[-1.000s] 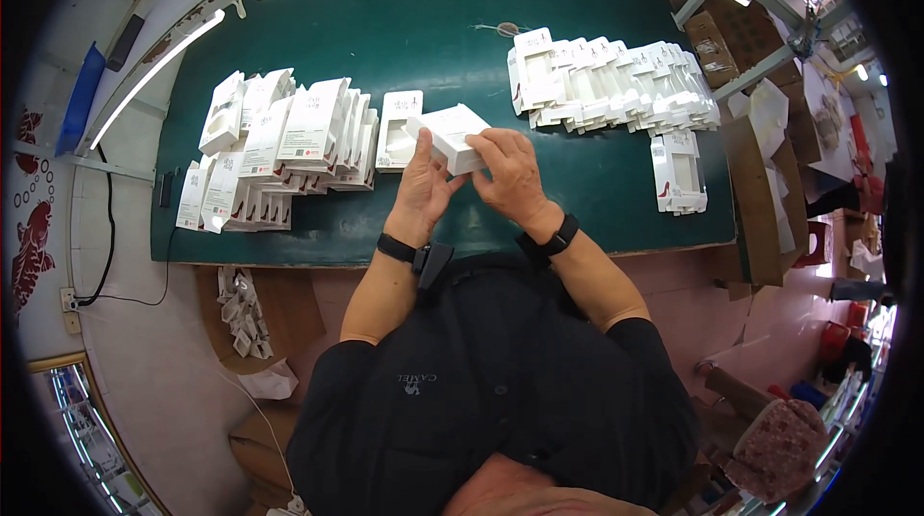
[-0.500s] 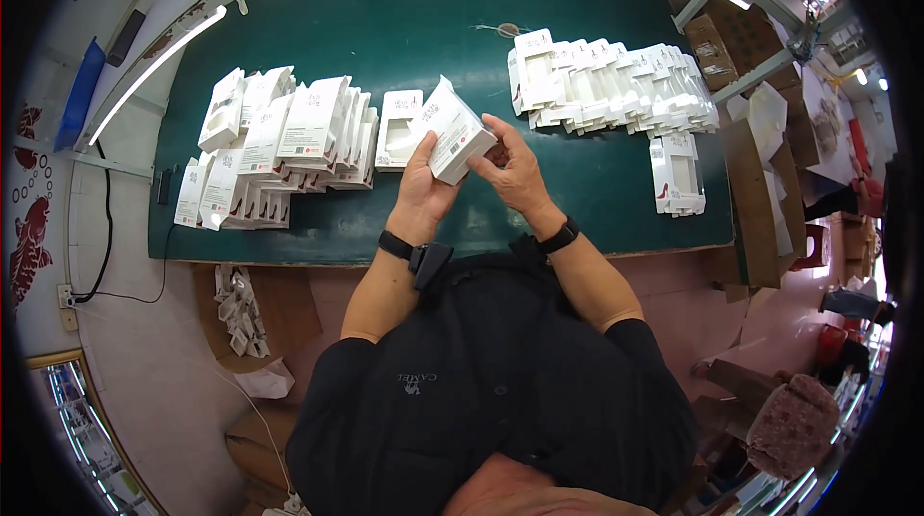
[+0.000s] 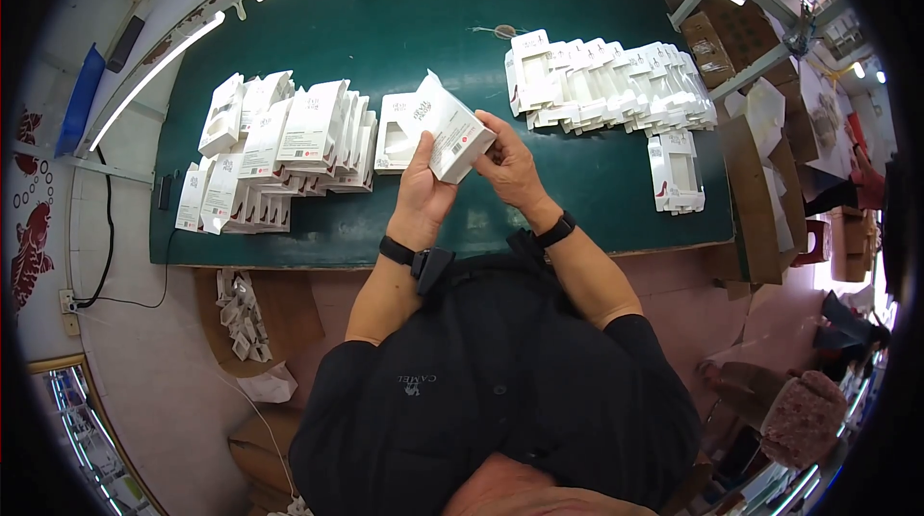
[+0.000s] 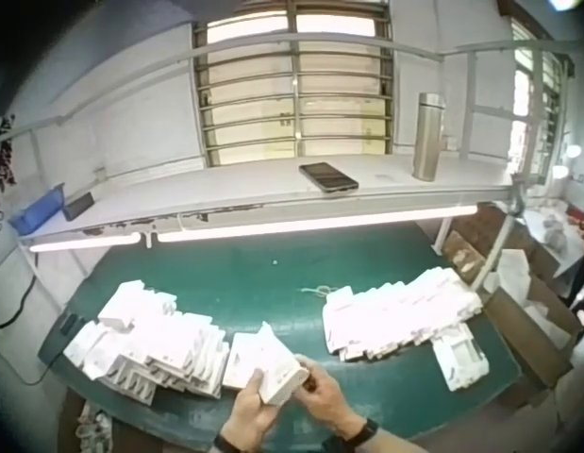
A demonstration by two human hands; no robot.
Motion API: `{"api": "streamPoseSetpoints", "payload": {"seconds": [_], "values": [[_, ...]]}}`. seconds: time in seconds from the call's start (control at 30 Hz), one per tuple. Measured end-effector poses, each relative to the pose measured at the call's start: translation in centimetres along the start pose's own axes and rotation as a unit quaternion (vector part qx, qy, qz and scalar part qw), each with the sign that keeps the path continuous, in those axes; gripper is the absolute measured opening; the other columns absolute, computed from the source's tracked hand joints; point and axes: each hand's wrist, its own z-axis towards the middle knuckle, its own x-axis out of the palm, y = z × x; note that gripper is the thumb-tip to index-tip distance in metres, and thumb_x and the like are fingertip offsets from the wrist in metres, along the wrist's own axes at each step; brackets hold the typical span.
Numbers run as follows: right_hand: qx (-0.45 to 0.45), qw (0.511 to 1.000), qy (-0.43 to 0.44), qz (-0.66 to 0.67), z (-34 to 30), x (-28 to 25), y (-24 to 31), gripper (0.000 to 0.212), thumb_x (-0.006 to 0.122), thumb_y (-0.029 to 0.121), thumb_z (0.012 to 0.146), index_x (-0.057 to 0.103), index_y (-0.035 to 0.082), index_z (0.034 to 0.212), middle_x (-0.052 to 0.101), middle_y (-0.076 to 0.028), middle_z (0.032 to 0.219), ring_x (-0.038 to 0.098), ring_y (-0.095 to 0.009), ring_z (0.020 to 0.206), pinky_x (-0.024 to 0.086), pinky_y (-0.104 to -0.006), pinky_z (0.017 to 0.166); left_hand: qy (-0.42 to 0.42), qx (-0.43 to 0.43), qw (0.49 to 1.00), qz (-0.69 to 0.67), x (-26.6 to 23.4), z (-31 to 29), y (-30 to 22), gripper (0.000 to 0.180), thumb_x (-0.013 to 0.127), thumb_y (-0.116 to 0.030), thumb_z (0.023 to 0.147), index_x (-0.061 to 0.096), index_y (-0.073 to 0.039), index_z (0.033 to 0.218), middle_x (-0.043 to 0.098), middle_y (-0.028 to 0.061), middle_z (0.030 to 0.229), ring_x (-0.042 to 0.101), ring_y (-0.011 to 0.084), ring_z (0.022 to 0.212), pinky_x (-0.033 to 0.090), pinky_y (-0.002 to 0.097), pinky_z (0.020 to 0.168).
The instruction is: The person picks up flat white boxes, folds the flaps and sides to assemble them, and places each finished box onto a stack.
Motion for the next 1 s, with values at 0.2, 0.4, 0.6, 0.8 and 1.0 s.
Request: {"api": "streamPoseSetpoints", "payload": {"seconds": [0.2, 0.4, 0.6, 0.8, 1.0], "values": [[-0.016, 0.985, -0.012, -0.173, -0.5, 0.1, 2.7, 0.062, 0.076, 0.002, 0.084, 0.052, 0.006, 0.141, 0.064, -0.005, 0.11, 0.064, -0.01, 0.089, 0.053, -0.0249, 0.073, -0.017, -0.005, 1.0, -0.022, -0.3, -0.2, -0.2, 0.045, 0.048, -0.034, 0.108, 0.043, -0.008, 0.145, 0.059, 0.0096, 0.136, 0.061, 0.0269, 0.122, 0.052, 0.045, 0.102], [-0.199, 0.901, -0.117, -0.367, 0.2, 0.7, 3.2, 0.058, 0.078, 0.005, 0.074, 0.059, 0.005, 0.129, 0.066, -0.011, 0.108, 0.065, -0.025, 0.097, 0.055, -0.0337, 0.078, 0.007, 0.013, 1.0, 0.005, -0.6, 0.0, 1.0, 0.044, 0.049, -0.031, 0.108, 0.044, -0.008, 0.144, 0.06, 0.0092, 0.135, 0.062, 0.0277, 0.121, 0.053, 0.0463, 0.101], [-0.195, 0.893, -0.123, -0.386, 0.0, 0.4, 3.2, 0.045, 0.073, 0.003, 0.073, 0.063, 0.003, 0.116, 0.067, -0.014, 0.109, 0.064, -0.036, 0.101, 0.054, -0.0408, 0.088, -0.035, 0.04, 0.997, 0.055, -1.1, -0.1, 1.6, 0.04, 0.051, -0.028, 0.107, 0.046, -0.008, 0.141, 0.061, 0.0095, 0.134, 0.063, 0.0275, 0.121, 0.054, 0.0464, 0.099], [-0.187, 0.917, -0.117, -0.333, 0.1, -0.6, 1.7, 0.038, 0.071, 0.002, 0.081, 0.063, 0.003, 0.119, 0.069, -0.014, 0.103, 0.067, -0.03, 0.097, 0.055, -0.0364, 0.084, -0.035, 0.018, 0.999, 0.033, -1.0, -0.5, 1.3, 0.04, 0.051, -0.027, 0.107, 0.046, -0.007, 0.141, 0.061, 0.0101, 0.134, 0.063, 0.0278, 0.12, 0.055, 0.0464, 0.098], [0.043, 0.981, -0.142, -0.124, 0.4, -0.1, 1.0, 0.039, 0.065, -0.002, 0.094, 0.058, 0.003, 0.132, 0.068, -0.007, 0.117, 0.065, -0.016, 0.108, 0.055, -0.0309, 0.089, -0.048, 0.01, 0.998, 0.024, -0.4, -0.7, 1.4, 0.042, 0.052, -0.029, 0.107, 0.045, -0.007, 0.142, 0.061, 0.0101, 0.134, 0.064, 0.0276, 0.119, 0.055, 0.0451, 0.097]]}}
